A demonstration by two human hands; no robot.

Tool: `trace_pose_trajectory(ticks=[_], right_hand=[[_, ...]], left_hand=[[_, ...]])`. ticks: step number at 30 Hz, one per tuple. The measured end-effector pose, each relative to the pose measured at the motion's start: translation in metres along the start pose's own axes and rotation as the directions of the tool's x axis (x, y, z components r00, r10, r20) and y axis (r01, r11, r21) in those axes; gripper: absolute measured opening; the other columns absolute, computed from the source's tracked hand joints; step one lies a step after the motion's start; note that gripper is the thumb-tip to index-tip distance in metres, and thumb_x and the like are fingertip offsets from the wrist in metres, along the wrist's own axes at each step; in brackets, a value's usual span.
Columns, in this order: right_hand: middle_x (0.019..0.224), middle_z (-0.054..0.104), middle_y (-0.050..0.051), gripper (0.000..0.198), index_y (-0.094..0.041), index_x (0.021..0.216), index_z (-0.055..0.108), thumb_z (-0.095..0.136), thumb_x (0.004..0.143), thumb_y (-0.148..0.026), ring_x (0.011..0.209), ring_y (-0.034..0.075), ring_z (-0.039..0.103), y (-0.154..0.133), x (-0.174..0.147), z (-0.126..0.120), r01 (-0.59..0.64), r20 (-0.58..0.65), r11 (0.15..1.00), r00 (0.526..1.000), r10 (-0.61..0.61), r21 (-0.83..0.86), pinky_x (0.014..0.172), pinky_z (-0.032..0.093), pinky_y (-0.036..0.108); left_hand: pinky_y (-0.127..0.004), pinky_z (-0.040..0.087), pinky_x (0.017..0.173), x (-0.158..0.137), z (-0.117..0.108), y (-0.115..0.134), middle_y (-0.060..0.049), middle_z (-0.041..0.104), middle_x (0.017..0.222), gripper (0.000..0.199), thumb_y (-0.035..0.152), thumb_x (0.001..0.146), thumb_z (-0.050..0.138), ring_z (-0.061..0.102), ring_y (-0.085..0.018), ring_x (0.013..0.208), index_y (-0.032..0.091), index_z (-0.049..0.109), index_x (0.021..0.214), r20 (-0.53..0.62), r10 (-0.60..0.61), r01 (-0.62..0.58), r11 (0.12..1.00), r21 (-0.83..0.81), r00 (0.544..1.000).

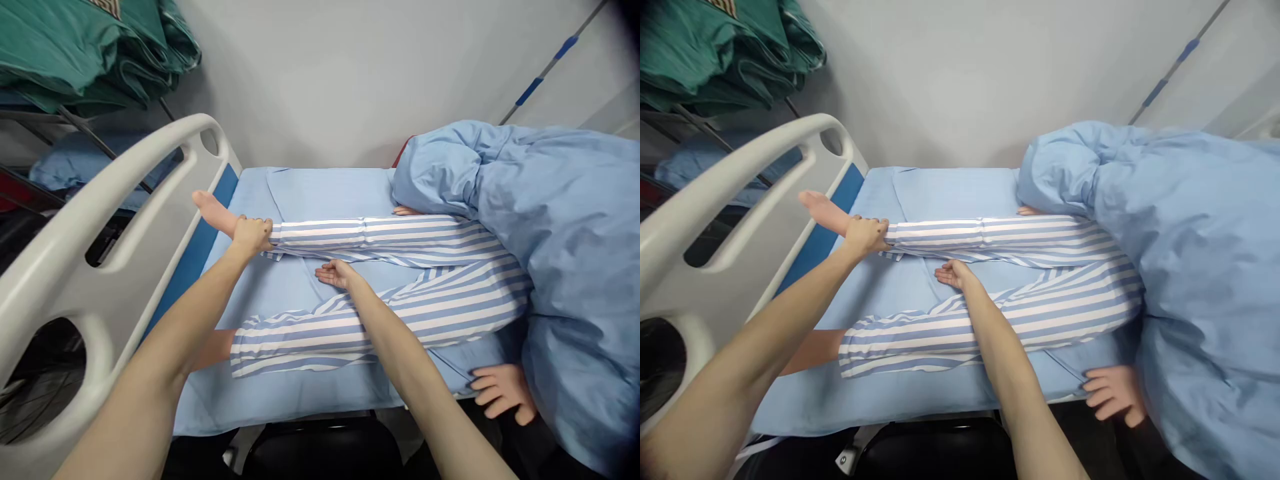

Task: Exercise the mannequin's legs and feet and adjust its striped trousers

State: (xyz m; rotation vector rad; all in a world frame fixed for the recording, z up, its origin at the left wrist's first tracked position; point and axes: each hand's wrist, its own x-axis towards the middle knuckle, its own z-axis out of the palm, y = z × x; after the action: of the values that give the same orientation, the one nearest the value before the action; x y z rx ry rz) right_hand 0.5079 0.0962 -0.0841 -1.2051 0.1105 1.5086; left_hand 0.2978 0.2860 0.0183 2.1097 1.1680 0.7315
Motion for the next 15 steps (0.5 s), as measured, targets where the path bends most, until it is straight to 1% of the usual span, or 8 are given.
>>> trace_pose_trajectory(ticks=[1,2,3,5,7,9,12,15], right_hand=[[0.073,0.064,0.006,0.015,-0.018,0.077,0.049,0.055,0.069,-0.006,0.077,0.018,0.068,-0.002,0.002,0.005,0.031,0.048,0.998,0.998,-0.033,0.049,0.081,0.059,0.038],[0.073,0.064,0.004,0.015,-0.019,0.076,0.048,0.053,0.070,-0.006,0.078,0.016,0.067,-0.006,0.003,0.009,0.079,0.068,0.991,0.994,-0.087,0.109,0.083,0.059,0.035],[0.073,0.064,0.001,0.013,-0.020,0.075,0.046,0.050,0.071,-0.008,0.078,0.014,0.067,-0.011,0.005,0.011,0.135,0.060,0.977,0.987,-0.146,0.163,0.084,0.059,0.033],[0.072,0.064,-0.002,0.009,-0.022,0.077,0.048,0.044,0.075,-0.013,0.079,0.012,0.066,-0.025,0.008,0.009,0.245,0.021,0.931,0.965,-0.260,0.271,0.084,0.058,0.030],[0.073,0.066,-0.001,0.014,-0.023,0.081,0.053,0.039,0.080,-0.022,0.079,0.013,0.066,-0.038,0.011,0.001,0.355,-0.061,0.843,0.930,-0.363,0.405,0.081,0.059,0.031],[0.076,0.068,0.002,0.029,-0.023,0.083,0.058,0.031,0.085,-0.034,0.079,0.015,0.067,-0.047,0.012,-0.012,0.428,-0.144,0.735,0.897,-0.418,0.527,0.079,0.059,0.034],[0.083,0.071,0.005,0.052,-0.022,0.089,0.064,0.021,0.089,-0.052,0.083,0.018,0.069,-0.051,0.013,-0.025,0.436,-0.179,0.646,0.887,-0.425,0.627,0.082,0.058,0.040],[0.090,0.072,0.006,0.059,-0.021,0.097,0.067,0.021,0.089,-0.057,0.091,0.020,0.069,-0.051,0.014,-0.028,0.424,-0.137,0.618,0.879,-0.456,0.662,0.088,0.056,0.046]], left_hand=[[-0.057,0.020,0.107,0.000,-0.008,0.008,-0.011,0.069,0.092,0.033,0.046,0.079,0.063,0.054,-0.035,0.119,0.015,0.057,0.087,0.078,0.018,-0.034,0.977,0.212,0.997],[-0.056,0.020,0.107,-0.001,-0.016,0.016,-0.012,0.069,0.092,0.034,0.046,0.078,0.064,0.055,-0.035,0.117,0.015,0.058,0.088,0.154,0.017,-0.080,0.905,0.418,0.988],[-0.054,0.020,0.106,-0.003,-0.022,0.023,-0.012,0.070,0.092,0.036,0.048,0.077,0.064,0.055,-0.035,0.116,0.015,0.060,0.091,0.214,-0.002,-0.127,0.802,0.584,0.977],[-0.052,0.020,0.105,-0.011,-0.028,0.036,-0.013,0.070,0.095,0.043,0.050,0.076,0.065,0.055,-0.035,0.115,0.014,0.062,0.099,0.276,-0.049,-0.188,0.618,0.763,0.960],[-0.050,0.023,0.103,-0.021,-0.028,0.044,-0.015,0.071,0.098,0.049,0.050,0.073,0.067,0.057,-0.035,0.111,0.014,0.062,0.107,0.327,-0.094,-0.241,0.495,0.835,0.940],[-0.048,0.027,0.099,-0.030,-0.024,0.046,-0.018,0.071,0.100,0.054,0.047,0.070,0.069,0.061,-0.035,0.103,0.014,0.061,0.112,0.385,-0.134,-0.301,0.416,0.858,0.913],[-0.047,0.031,0.094,-0.040,-0.016,0.040,-0.019,0.072,0.099,0.055,0.045,0.069,0.069,0.064,-0.034,0.093,0.015,0.059,0.115,0.438,-0.183,-0.354,0.361,0.863,0.880],[-0.046,0.032,0.094,-0.045,-0.009,0.028,-0.018,0.072,0.100,0.054,0.045,0.071,0.067,0.065,-0.034,0.093,0.015,0.059,0.114,0.442,-0.175,-0.361,0.361,0.860,0.880]])
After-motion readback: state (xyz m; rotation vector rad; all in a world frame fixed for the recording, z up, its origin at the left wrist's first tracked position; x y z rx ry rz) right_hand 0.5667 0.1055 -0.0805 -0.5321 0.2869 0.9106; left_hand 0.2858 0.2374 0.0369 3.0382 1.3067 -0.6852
